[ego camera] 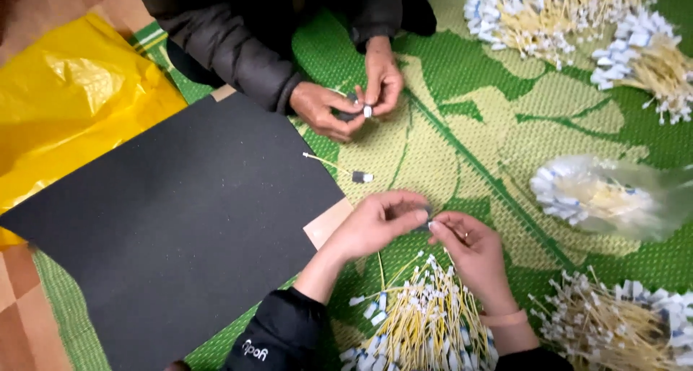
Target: Wrapping small electronic components with black tape on a floor mat
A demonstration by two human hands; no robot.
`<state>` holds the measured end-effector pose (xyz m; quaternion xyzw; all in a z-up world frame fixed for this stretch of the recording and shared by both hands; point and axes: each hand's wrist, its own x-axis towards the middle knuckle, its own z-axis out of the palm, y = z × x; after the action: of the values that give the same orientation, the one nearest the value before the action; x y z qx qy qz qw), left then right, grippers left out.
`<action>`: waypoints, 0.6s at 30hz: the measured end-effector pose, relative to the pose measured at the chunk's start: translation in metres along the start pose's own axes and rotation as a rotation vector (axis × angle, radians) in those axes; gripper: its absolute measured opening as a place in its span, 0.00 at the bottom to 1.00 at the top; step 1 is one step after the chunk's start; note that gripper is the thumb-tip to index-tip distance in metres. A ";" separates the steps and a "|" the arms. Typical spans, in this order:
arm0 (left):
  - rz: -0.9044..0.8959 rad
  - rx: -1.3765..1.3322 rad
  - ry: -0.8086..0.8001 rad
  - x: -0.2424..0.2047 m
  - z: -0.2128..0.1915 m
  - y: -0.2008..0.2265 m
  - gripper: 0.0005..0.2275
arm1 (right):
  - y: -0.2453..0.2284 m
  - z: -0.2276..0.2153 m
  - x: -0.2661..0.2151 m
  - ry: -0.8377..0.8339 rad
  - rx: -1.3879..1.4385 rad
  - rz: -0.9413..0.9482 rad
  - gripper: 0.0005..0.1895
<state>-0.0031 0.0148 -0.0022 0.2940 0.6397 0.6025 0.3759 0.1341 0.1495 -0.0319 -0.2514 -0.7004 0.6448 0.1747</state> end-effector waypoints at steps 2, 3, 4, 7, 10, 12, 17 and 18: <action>0.002 0.049 -0.051 -0.002 -0.001 0.005 0.14 | 0.002 -0.001 0.003 0.005 0.038 -0.003 0.08; -0.036 -0.009 -0.135 -0.002 0.000 0.008 0.18 | -0.004 0.000 0.003 -0.010 0.007 0.036 0.08; -0.074 -0.067 -0.219 -0.003 0.000 0.011 0.22 | -0.008 0.000 0.004 -0.024 -0.025 0.074 0.08; -0.092 -0.074 -0.226 -0.007 0.001 0.017 0.25 | -0.007 0.001 0.003 0.032 0.001 0.061 0.08; -0.136 -0.039 -0.144 -0.006 0.003 0.006 0.15 | -0.007 0.001 0.003 0.011 0.049 0.068 0.09; -0.132 -0.004 -0.128 -0.007 0.003 0.007 0.12 | -0.004 0.000 0.003 -0.009 0.065 0.031 0.10; -0.129 0.006 -0.086 -0.008 0.002 0.003 0.14 | 0.001 -0.001 0.004 -0.015 0.065 0.072 0.11; -0.138 0.010 -0.071 -0.009 0.001 0.004 0.12 | 0.005 -0.002 0.004 -0.031 0.085 0.059 0.13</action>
<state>0.0023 0.0089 0.0032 0.2722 0.6477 0.5611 0.4376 0.1328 0.1535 -0.0366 -0.2543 -0.6673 0.6826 0.1549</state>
